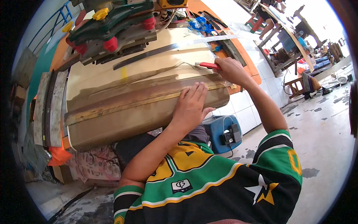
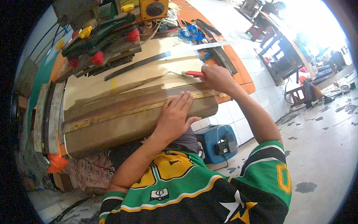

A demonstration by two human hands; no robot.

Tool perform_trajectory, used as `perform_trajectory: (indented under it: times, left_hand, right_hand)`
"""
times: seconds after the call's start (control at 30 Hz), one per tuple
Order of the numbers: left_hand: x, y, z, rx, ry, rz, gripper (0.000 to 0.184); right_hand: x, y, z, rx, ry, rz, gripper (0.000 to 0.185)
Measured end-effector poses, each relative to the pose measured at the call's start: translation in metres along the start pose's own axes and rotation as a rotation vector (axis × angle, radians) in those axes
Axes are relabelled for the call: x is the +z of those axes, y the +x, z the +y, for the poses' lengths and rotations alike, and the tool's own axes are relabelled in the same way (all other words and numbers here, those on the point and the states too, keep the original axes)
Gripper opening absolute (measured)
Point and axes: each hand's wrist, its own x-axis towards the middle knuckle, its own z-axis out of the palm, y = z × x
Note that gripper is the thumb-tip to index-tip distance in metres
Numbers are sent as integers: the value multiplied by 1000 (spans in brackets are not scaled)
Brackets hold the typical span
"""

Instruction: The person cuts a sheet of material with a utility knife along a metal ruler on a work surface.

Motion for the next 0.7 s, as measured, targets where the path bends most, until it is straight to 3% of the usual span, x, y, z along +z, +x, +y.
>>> perform_trajectory:
  times: [0.47,0.7]
  left_hand:
    - [0,0,1,11,4,-2,76]
    - [0,-1,1,17,27,-9,76]
  right_hand:
    - [0,11,6,-19,473,102,31]
    - [-8,8,-4,-18,463,106,24]
